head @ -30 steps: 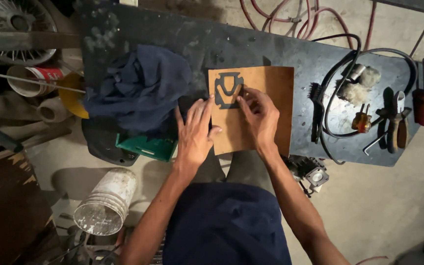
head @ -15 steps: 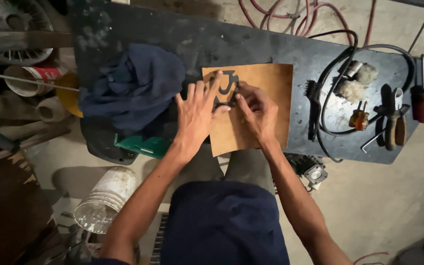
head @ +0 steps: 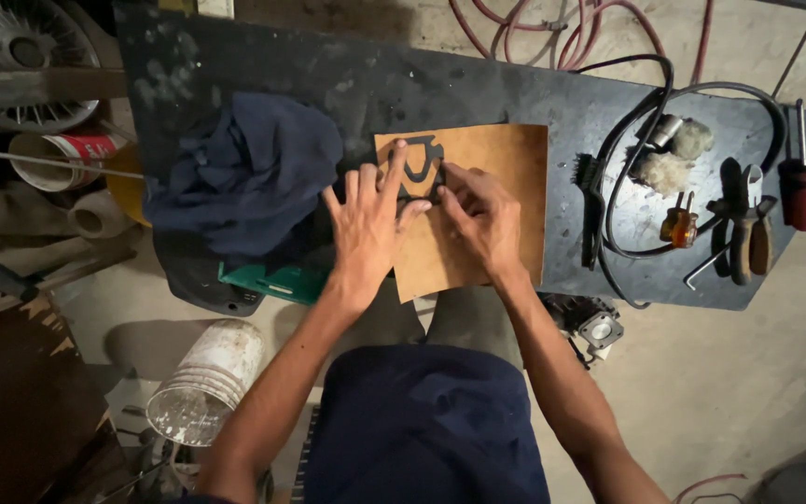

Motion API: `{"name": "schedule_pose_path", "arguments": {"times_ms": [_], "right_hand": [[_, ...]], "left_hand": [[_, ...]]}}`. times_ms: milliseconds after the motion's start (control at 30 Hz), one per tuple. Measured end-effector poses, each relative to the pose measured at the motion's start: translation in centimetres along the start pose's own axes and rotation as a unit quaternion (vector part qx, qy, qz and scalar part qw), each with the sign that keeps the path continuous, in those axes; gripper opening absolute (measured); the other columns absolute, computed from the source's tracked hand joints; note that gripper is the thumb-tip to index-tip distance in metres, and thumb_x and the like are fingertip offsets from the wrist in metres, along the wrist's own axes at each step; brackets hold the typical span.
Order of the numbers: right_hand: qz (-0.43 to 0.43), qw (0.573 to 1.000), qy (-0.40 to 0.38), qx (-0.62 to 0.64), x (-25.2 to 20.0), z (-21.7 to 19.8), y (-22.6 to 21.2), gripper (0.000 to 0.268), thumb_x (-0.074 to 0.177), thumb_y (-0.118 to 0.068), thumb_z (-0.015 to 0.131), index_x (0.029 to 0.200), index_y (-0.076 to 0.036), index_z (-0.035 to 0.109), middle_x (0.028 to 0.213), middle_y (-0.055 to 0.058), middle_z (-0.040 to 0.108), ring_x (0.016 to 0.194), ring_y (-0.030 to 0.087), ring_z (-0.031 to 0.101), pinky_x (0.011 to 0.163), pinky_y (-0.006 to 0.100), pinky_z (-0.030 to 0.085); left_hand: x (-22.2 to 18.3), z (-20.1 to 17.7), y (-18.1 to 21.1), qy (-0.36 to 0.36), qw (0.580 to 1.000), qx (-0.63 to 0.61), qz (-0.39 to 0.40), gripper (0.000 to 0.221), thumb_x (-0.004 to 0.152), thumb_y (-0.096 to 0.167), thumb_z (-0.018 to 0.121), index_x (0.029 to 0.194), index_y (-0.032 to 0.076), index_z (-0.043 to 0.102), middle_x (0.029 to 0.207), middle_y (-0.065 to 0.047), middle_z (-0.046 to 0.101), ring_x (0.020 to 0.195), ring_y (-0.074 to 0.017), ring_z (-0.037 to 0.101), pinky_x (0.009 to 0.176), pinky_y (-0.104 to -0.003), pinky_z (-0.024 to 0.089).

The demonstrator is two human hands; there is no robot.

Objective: Tracing a metal gasket template onto gasket paper using a pen on a workbench.

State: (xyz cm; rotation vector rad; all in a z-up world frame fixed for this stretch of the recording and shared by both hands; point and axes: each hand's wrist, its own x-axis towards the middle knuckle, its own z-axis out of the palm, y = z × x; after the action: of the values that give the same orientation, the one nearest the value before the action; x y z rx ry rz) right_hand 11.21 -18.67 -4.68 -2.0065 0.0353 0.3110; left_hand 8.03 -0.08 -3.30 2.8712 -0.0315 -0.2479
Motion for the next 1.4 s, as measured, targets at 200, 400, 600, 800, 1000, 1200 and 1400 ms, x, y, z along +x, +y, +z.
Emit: {"name": "schedule_pose_path", "arguments": {"times_ms": [200, 400, 600, 800, 1000, 1200, 1400], "right_hand": [[-0.003, 1.0, 0.0, -0.012, 0.0, 0.1, -0.4, 0.035, 0.092, -0.018, 0.083, 0.125, -0.013, 0.076, 0.075, 0.01, 0.066, 0.056, 0.023, 0.071, 0.047, 0.031, 0.054], [0.007, 1.0, -0.011, -0.024, 0.0, 0.1, -1.0, 0.039, 0.092, -0.014, 0.083, 0.13, -0.009, 0.073, 0.085, 0.014, 0.069, 0.074, 0.026, 0.074, 0.059, 0.032, 0.061], [0.039, 0.999, -0.006, 0.004, -0.1, -0.3, -2.3, 0.039, 0.097, -0.016, 0.076, 0.135, -0.009, 0.07, 0.093, 0.016, 0.069, 0.078, 0.023, 0.072, 0.063, 0.032, 0.061], [0.033, 0.999, 0.0, -0.043, -2.0, -2.5, -4.1, 0.037, 0.102, -0.017, 0.07, 0.138, -0.011, 0.068, 0.102, 0.013, 0.07, 0.086, 0.029, 0.075, 0.066, 0.038, 0.061], [0.067, 0.988, -0.043, -0.131, -2.2, -5.1, -4.8, 0.044, 0.101, -0.024, 0.069, 0.144, -0.02, 0.063, 0.115, 0.009, 0.067, 0.091, 0.03, 0.073, 0.07, 0.042, 0.061], [0.103, 0.984, -0.079, -0.122, -1.1, -6.3, -3.4, 0.042, 0.104, -0.021, 0.063, 0.144, -0.013, 0.059, 0.115, 0.016, 0.065, 0.095, 0.038, 0.074, 0.074, 0.048, 0.062], [0.125, 0.983, -0.101, -0.085, -0.6, -7.1, -4.1, 0.042, 0.103, -0.022, 0.062, 0.144, -0.011, 0.059, 0.115, 0.018, 0.065, 0.097, 0.04, 0.073, 0.075, 0.047, 0.062]], "left_hand": [[-0.4, 0.8, 2.1, -0.002, 0.999, -0.019, -0.033, 0.083, 0.096, 0.041, 0.073, 0.163, 0.013, 0.033, 0.154, -0.016, 0.044, 0.143, -0.0308, 0.044, 0.111, -0.061, 0.031], [0.0, 0.8, 4.5, -0.009, 0.999, 0.022, 0.048, 0.07, 0.103, 0.014, 0.065, 0.163, 0.004, 0.029, 0.166, -0.025, 0.027, 0.155, -0.0353, 0.032, 0.124, -0.05, 0.032], [0.5, 1.4, 5.5, 0.018, 1.0, 0.015, 0.012, 0.059, 0.102, 0.011, 0.059, 0.157, 0.005, 0.04, 0.161, -0.024, 0.037, 0.15, -0.0354, 0.041, 0.122, -0.052, 0.034], [0.7, 1.8, 5.9, 0.003, 0.999, 0.016, -0.049, 0.054, 0.103, 0.01, 0.056, 0.155, 0.016, 0.043, 0.16, -0.014, 0.039, 0.15, -0.0293, 0.038, 0.112, -0.064, 0.028], [1.1, 0.3, 4.1, -0.022, 0.999, -0.02, 0.022, 0.059, 0.095, 0.006, 0.07, 0.149, 0.018, 0.049, 0.152, -0.021, 0.039, 0.143, -0.0347, 0.044, 0.11, -0.062, 0.034], [2.5, -2.8, 1.3, -0.059, 0.992, -0.011, 0.111, 0.055, 0.091, 0.01, 0.072, 0.142, 0.023, 0.057, 0.144, -0.016, 0.041, 0.133, -0.0293, 0.05, 0.109, -0.058, 0.034], [3.2, -4.8, 1.8, -0.058, 0.985, 0.052, 0.153, 0.055, 0.089, -0.001, 0.071, 0.139, 0.02, 0.062, 0.135, -0.021, 0.049, 0.125, -0.0346, 0.057, 0.11, -0.064, 0.036]]}}
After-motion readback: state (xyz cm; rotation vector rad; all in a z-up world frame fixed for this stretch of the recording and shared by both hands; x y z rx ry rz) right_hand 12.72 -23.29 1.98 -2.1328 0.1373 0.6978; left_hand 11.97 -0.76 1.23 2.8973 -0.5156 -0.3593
